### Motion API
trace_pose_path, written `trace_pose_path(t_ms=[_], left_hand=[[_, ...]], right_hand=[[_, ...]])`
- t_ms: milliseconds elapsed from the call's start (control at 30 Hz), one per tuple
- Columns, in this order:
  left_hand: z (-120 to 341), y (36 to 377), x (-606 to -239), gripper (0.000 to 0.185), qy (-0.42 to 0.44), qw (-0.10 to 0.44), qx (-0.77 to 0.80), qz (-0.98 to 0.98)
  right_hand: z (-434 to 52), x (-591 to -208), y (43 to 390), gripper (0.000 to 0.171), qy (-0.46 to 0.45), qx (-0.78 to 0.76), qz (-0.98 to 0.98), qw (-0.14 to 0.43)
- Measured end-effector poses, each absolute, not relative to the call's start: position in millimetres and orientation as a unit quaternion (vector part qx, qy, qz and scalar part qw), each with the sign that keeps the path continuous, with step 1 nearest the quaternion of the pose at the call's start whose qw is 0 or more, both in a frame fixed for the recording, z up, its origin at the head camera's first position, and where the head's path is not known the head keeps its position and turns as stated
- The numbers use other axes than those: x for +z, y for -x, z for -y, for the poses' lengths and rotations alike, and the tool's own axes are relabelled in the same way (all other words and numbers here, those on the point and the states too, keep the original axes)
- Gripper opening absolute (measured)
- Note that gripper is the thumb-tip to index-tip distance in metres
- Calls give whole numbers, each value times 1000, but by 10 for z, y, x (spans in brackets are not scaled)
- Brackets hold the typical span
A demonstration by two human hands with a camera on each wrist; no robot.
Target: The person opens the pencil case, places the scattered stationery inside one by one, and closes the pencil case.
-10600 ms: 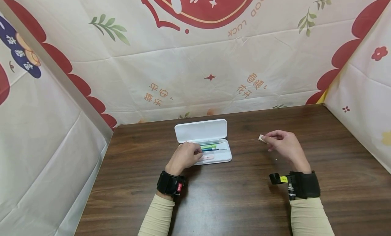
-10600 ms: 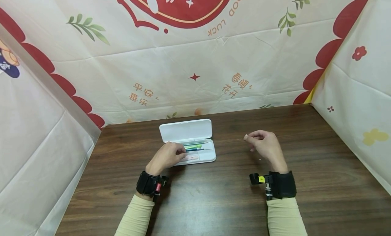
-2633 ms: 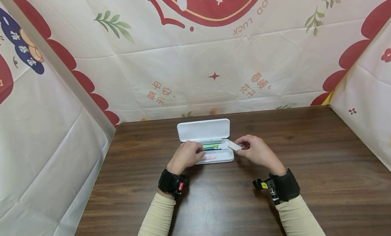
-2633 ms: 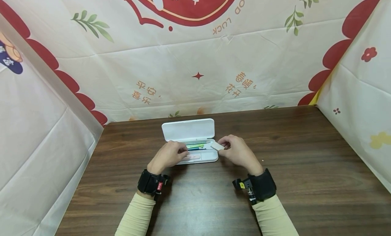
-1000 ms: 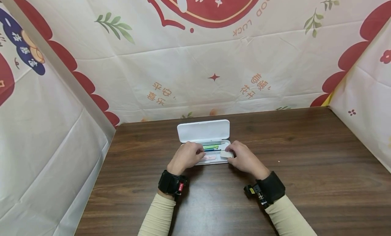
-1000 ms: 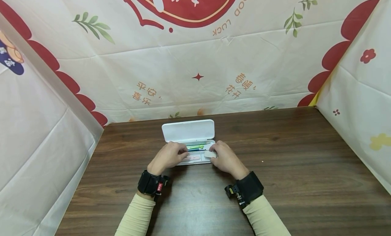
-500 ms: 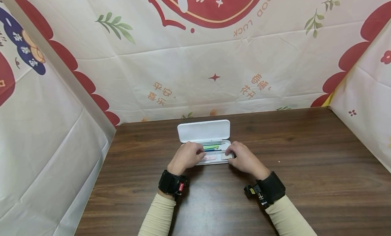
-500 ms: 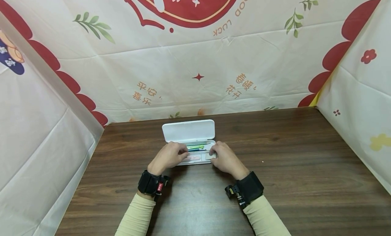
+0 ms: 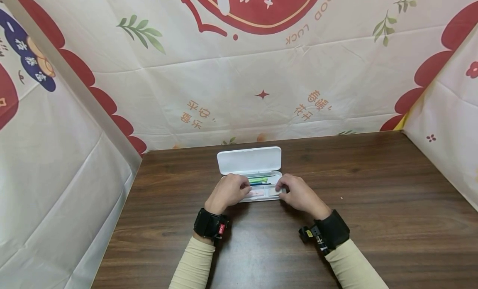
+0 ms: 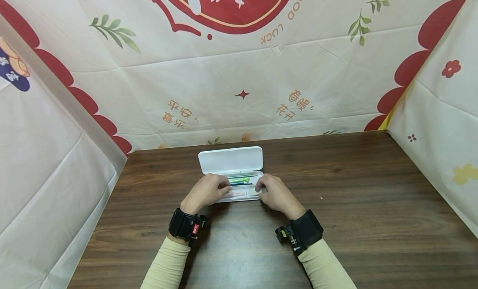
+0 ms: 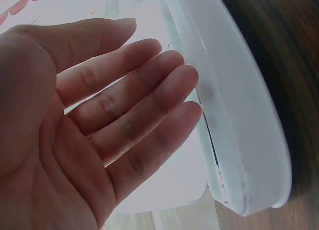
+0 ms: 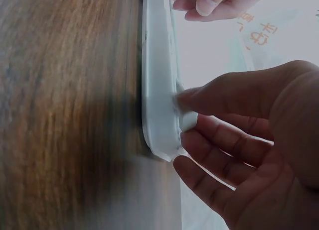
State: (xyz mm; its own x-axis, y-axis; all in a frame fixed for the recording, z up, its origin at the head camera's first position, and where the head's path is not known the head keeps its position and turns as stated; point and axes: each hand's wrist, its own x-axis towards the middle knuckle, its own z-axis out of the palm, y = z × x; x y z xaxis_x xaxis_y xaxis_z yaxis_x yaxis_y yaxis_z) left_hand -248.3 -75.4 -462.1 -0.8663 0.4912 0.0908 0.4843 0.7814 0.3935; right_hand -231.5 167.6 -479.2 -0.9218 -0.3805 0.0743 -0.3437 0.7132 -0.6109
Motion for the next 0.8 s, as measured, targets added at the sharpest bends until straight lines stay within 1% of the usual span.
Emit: trace_pose_path(t_ms=[433, 800], left_hand=[[758, 2480, -4619, 13, -259, 7, 208, -943], [760, 2479, -4603, 12, -253, 17, 215, -943]], right_hand=[[-1665, -4802, 2314, 10, 193, -323, -926, 27], [-1662, -4801, 2320, 9, 192, -317, -929, 26]])
